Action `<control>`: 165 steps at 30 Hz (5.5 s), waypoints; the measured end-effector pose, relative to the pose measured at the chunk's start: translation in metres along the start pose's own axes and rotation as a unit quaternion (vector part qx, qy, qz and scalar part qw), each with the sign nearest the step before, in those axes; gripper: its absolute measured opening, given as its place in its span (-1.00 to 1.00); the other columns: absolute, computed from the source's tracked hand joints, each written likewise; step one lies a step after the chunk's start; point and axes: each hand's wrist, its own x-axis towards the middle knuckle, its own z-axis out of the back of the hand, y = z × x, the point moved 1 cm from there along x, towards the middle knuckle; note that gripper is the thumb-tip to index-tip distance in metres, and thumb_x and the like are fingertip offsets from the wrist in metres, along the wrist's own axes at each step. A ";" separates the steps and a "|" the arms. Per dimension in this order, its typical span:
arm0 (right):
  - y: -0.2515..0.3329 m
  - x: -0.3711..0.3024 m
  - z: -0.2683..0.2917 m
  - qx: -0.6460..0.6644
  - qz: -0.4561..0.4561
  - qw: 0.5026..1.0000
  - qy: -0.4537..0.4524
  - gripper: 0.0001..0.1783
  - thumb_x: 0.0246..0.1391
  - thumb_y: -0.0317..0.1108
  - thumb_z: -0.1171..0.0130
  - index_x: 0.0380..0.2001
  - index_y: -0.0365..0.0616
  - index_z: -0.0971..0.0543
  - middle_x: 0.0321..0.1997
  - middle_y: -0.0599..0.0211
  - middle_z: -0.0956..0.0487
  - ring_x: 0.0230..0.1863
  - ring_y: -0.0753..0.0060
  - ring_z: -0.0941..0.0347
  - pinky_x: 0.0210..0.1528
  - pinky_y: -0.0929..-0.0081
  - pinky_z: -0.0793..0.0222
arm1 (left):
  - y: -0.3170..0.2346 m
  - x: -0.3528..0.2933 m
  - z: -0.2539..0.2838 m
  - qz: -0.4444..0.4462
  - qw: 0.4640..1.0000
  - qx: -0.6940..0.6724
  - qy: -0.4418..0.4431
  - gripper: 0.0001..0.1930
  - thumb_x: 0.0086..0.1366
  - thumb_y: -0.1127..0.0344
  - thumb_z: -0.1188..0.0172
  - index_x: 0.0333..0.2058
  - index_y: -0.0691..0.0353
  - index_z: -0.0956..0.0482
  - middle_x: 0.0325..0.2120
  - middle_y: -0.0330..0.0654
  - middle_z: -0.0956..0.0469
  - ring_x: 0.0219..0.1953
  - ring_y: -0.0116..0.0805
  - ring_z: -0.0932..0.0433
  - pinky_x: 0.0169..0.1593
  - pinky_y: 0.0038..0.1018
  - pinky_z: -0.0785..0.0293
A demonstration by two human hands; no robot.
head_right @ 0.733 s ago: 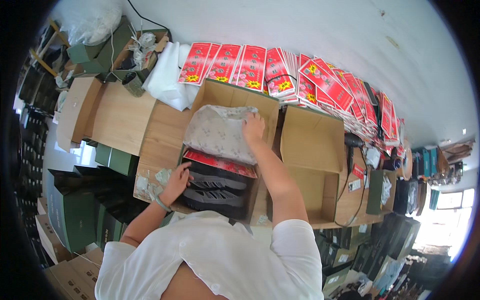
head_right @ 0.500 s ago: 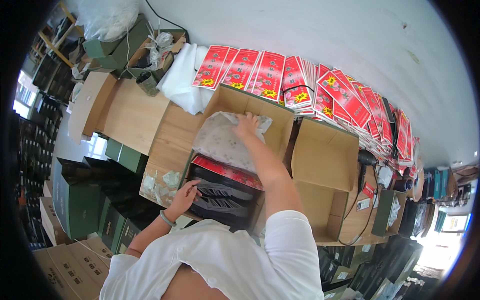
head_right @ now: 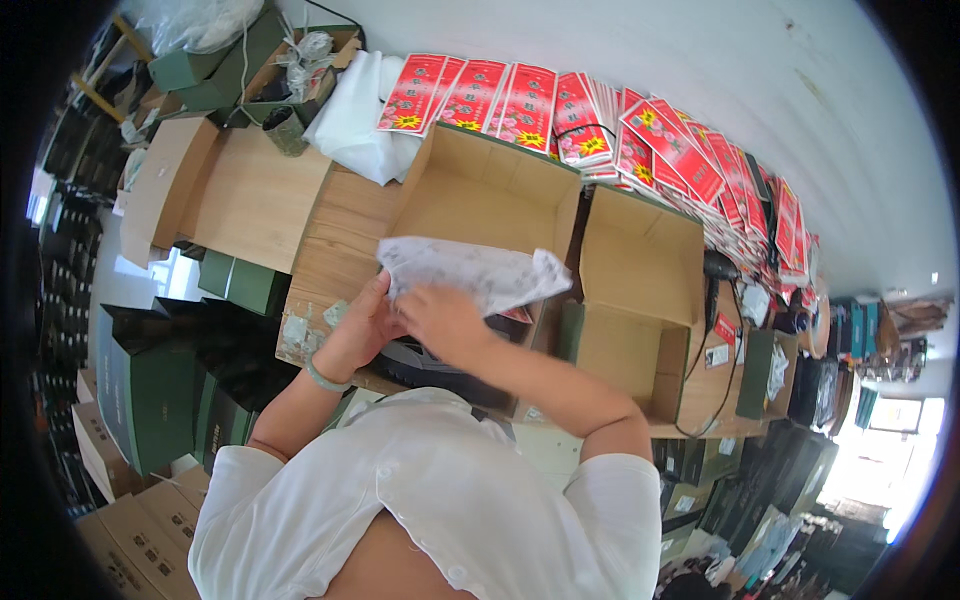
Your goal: The person selects shipping labels from a box, places them on green shoe boxes, and packs shoes into the boxes with tissue paper and red cards. They then seal the boxes using a heat gun and stack them on a table.
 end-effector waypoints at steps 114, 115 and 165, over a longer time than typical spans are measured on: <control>-0.042 -0.151 -0.040 0.107 -0.519 0.781 0.330 -0.17 0.22 0.39 0.26 -0.21 -0.19 -0.65 -0.13 -0.04 -0.63 -0.03 -0.07 -0.54 0.01 0.12 -0.43 | 0.075 -0.029 0.145 -0.054 0.395 0.870 0.290 -0.55 0.39 -0.09 0.05 -0.40 0.15 -0.60 -0.65 -0.12 -0.56 -0.39 -0.10 -0.62 0.41 0.01 0.23; -0.068 -0.146 -0.028 0.103 -0.559 0.781 0.258 -0.20 0.21 0.37 0.21 -0.24 -0.20 -0.65 -0.20 -0.04 -0.64 -0.10 -0.07 -0.57 -0.05 0.11 -0.46 | 0.078 -0.025 0.149 -0.044 0.397 0.869 0.290 -0.54 0.38 -0.09 0.04 -0.39 0.17 -0.62 -0.65 -0.12 -0.57 -0.36 -0.11 -0.62 0.43 0.03 0.34; 0.018 -0.119 -0.029 0.130 -0.454 0.853 -0.223 -0.28 0.25 0.04 -0.01 0.31 -0.23 -0.26 0.20 -0.14 -0.44 0.27 -0.14 -0.31 0.33 0.10 -0.09 | 0.029 0.060 0.236 -0.092 0.855 0.490 -0.140 -0.25 0.38 -0.20 0.00 0.25 0.37 -0.27 -0.03 0.15 -0.56 0.01 -0.06 -0.54 0.09 -0.29 -0.40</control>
